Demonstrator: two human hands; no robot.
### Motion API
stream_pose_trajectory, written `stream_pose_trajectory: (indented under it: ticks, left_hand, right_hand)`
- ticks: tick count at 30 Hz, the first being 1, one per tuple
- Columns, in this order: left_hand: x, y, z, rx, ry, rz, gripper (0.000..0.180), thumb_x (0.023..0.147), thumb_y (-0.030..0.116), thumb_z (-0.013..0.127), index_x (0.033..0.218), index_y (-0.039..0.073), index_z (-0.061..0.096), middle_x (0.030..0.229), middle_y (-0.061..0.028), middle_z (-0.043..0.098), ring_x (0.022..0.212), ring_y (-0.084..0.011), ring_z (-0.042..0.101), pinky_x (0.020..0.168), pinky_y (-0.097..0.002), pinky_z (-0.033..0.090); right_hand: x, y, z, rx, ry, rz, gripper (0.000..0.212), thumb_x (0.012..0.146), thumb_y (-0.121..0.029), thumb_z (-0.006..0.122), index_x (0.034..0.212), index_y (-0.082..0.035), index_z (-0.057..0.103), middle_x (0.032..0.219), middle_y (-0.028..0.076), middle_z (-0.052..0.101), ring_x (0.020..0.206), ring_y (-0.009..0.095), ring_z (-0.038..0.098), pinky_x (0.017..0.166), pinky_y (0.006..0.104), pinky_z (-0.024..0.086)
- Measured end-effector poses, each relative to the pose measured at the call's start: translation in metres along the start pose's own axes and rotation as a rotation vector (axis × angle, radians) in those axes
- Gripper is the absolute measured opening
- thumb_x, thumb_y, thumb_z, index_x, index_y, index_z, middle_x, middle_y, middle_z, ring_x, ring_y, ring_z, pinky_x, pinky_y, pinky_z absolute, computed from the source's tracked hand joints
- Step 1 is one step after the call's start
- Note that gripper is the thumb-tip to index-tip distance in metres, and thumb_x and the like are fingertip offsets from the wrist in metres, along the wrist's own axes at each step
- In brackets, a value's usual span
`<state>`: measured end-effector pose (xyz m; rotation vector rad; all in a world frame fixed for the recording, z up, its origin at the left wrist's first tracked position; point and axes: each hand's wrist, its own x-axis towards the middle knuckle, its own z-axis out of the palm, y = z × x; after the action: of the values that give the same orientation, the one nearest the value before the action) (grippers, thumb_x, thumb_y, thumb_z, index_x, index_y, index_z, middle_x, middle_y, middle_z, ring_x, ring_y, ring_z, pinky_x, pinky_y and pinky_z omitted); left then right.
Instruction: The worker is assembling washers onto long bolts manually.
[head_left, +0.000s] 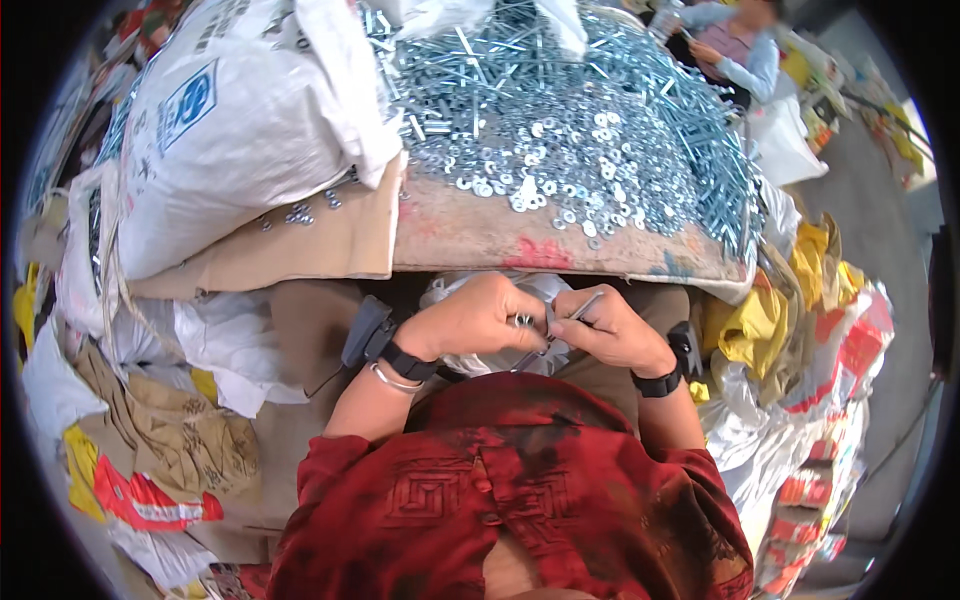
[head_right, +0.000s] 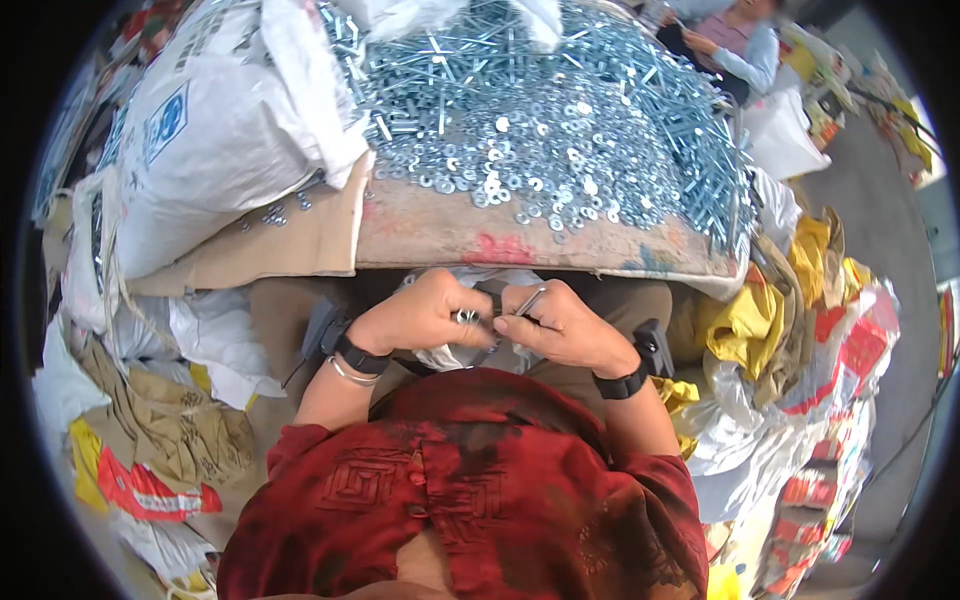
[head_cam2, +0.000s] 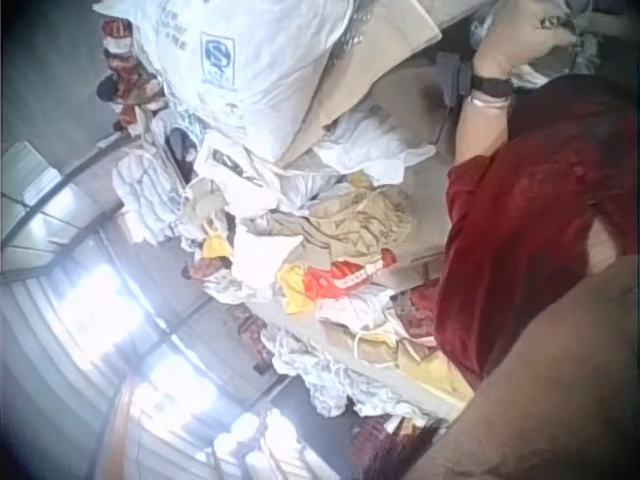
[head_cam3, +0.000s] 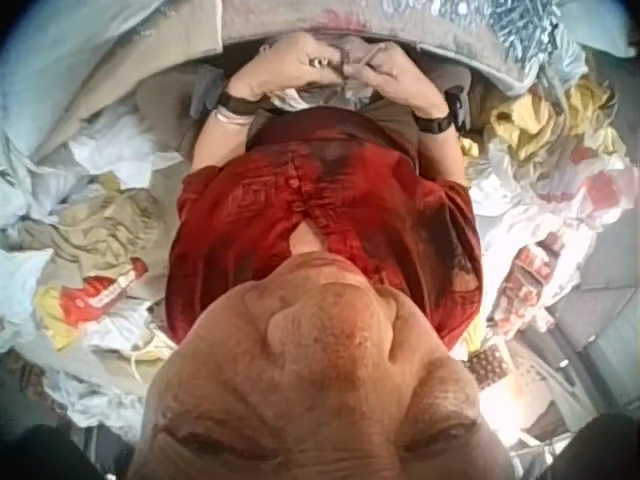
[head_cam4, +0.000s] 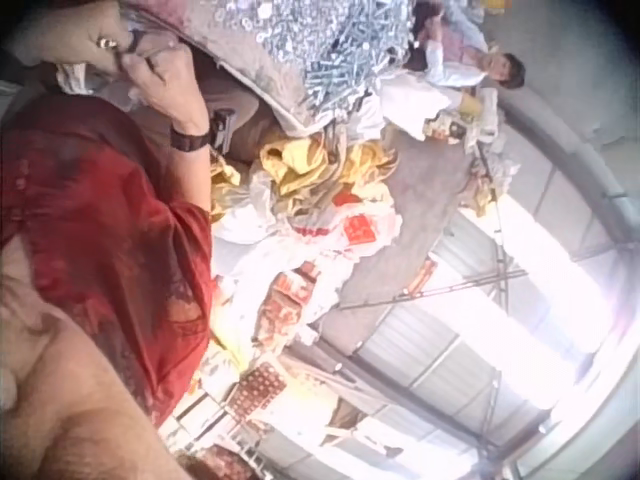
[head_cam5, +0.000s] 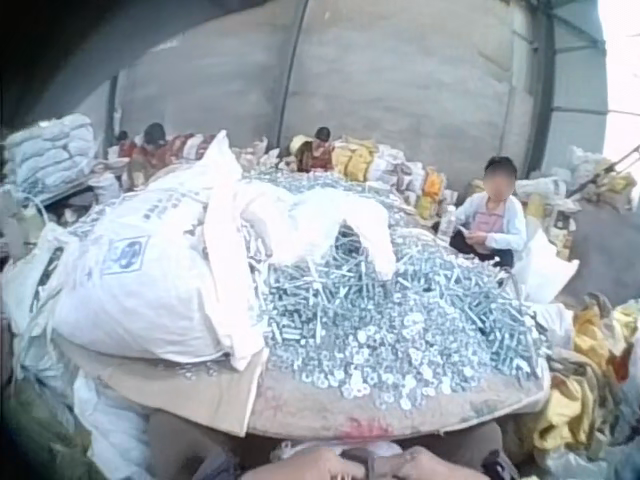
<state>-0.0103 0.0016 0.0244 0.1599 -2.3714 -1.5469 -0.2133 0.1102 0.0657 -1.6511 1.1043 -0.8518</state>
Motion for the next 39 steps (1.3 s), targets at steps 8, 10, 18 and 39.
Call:
stream_pose_trajectory:
  ticks: [8,10,18,39]
  left_hand:
    - [-0.008,-0.047,-0.018,-1.020,0.673,-0.090,0.025,0.098,0.017,0.057,0.119,0.004,0.062,0.087,-0.0066,0.065,0.059,-0.0059,0.052,0.042,-0.0163,0.031]
    - [-0.006,-0.045,-0.020,-0.992,0.756,-0.057,0.026,0.099,0.017,0.057,0.121,0.004,0.062,0.091,-0.0081,0.066,0.058,-0.0055,0.051,0.041,-0.0173,0.031]
    - [-0.013,-0.042,-0.028,-1.087,0.806,-0.018,0.026,0.103,0.026,0.051,0.116,0.005,0.057,0.093,-0.0152,0.067,0.053,-0.0090,0.050,0.040,-0.0197,0.031]
    - [-0.017,-0.046,-0.015,-1.600,0.592,0.072,0.033,0.100,0.041,0.055,0.098,0.009,0.059,0.067,-0.0028,0.051,0.047,-0.0114,0.045,0.041,-0.0239,0.030]
  right_hand:
    - [0.115,0.014,-0.064,-0.285,0.324,0.061,0.012,0.091,-0.012,0.061,0.086,0.000,0.061,0.070,0.004,0.063,0.065,0.009,0.061,0.056,0.0265,0.049]
    - [0.165,0.013,-0.077,-0.239,0.463,-0.009,0.016,0.091,-0.013,0.058,0.087,0.001,0.062,0.069,0.006,0.064,0.062,0.010,0.061,0.052,0.0250,0.049]
    - [0.307,0.075,-0.088,-0.986,0.482,-0.071,0.026,0.086,-0.016,0.066,0.108,-0.003,0.065,0.104,0.016,0.068,0.086,0.032,0.069,0.069,0.0409,0.055]
    - [0.038,-0.062,-0.007,-0.032,0.765,-0.231,0.020,0.101,-0.011,0.045,0.106,0.006,0.054,0.091,0.019,0.067,0.064,0.023,0.068,0.059,0.0301,0.056]
